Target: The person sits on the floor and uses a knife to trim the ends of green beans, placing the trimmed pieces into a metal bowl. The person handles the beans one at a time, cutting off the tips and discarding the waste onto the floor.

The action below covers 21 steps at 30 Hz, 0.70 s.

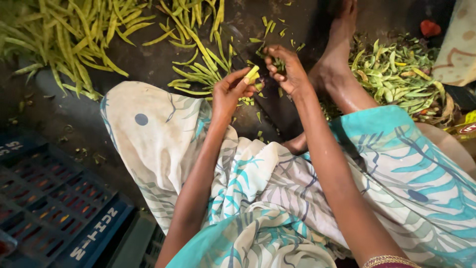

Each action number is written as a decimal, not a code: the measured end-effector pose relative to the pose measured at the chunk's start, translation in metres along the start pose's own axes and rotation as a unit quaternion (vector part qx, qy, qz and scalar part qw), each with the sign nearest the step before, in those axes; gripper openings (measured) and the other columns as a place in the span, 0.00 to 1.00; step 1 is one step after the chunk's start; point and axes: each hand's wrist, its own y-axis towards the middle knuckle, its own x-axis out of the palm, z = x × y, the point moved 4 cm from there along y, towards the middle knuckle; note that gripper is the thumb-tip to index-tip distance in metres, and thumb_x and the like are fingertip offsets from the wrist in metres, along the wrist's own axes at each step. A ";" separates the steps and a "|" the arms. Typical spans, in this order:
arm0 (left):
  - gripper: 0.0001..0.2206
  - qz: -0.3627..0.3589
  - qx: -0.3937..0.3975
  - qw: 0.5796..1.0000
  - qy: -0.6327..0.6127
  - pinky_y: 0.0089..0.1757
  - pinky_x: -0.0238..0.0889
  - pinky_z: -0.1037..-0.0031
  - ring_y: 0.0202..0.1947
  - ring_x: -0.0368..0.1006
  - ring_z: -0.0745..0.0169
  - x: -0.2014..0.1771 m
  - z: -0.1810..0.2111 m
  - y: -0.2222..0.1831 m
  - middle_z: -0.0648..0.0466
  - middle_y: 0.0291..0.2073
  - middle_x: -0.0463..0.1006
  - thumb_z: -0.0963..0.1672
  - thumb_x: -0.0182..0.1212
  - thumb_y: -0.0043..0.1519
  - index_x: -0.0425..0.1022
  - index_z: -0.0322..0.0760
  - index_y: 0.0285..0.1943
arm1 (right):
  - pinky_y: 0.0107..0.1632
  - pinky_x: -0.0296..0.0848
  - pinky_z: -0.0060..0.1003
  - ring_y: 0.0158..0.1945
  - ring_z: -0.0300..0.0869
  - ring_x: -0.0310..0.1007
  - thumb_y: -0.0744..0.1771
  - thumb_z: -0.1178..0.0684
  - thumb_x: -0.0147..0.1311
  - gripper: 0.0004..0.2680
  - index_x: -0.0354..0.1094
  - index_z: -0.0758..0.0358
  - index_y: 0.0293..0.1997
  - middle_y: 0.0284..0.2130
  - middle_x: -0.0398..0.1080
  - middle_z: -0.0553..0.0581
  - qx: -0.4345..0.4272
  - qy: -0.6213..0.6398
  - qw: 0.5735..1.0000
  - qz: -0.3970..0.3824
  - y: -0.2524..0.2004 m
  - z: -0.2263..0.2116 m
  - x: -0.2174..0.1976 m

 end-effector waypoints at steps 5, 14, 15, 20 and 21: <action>0.08 0.086 0.004 0.995 -0.055 0.39 0.77 0.73 0.34 0.81 0.62 -0.005 0.011 0.004 0.42 0.38 0.83 0.38 0.64 0.64 0.75 0.24 0.49 | 0.26 0.66 0.23 0.31 0.31 0.70 0.69 0.49 0.55 0.10 0.73 0.66 0.48 0.32 0.73 0.51 0.023 -0.072 0.997 0.001 -0.017 -0.004 0.027; 0.14 0.140 0.074 0.986 -0.054 0.42 0.77 0.77 0.39 0.82 0.64 -0.010 0.045 0.019 0.46 0.42 0.84 0.38 0.65 0.63 0.78 0.25 0.57 | 0.26 0.63 0.25 0.27 0.29 0.68 0.67 0.56 0.62 0.07 0.75 0.66 0.47 0.36 0.76 0.48 -0.141 -0.129 0.981 0.005 -0.008 -0.015 0.080; 0.14 0.142 0.092 0.984 -0.062 0.43 0.77 0.78 0.40 0.82 0.64 -0.009 0.049 0.020 0.47 0.44 0.84 0.38 0.64 0.63 0.78 0.25 0.58 | 0.26 0.62 0.24 0.25 0.29 0.66 0.67 0.56 0.62 0.06 0.76 0.65 0.47 0.33 0.75 0.47 -0.149 -0.152 0.977 0.013 -0.006 -0.016 0.083; 0.13 0.149 0.110 0.981 -0.058 0.44 0.77 0.77 0.41 0.81 0.64 -0.005 0.067 0.024 0.47 0.44 0.83 0.38 0.65 0.64 0.78 0.24 0.57 | 0.28 0.61 0.24 0.26 0.27 0.63 0.69 0.56 0.61 0.04 0.76 0.64 0.45 0.26 0.68 0.44 -0.168 -0.134 0.977 0.009 0.001 -0.014 0.092; 0.13 0.156 0.104 0.981 -0.051 0.43 0.77 0.77 0.41 0.81 0.64 -0.005 0.069 0.024 0.48 0.43 0.83 0.38 0.65 0.64 0.78 0.24 0.56 | 0.29 0.61 0.24 0.27 0.27 0.63 0.70 0.56 0.61 0.04 0.75 0.64 0.45 0.27 0.68 0.43 -0.166 -0.110 0.980 0.002 0.003 -0.012 0.092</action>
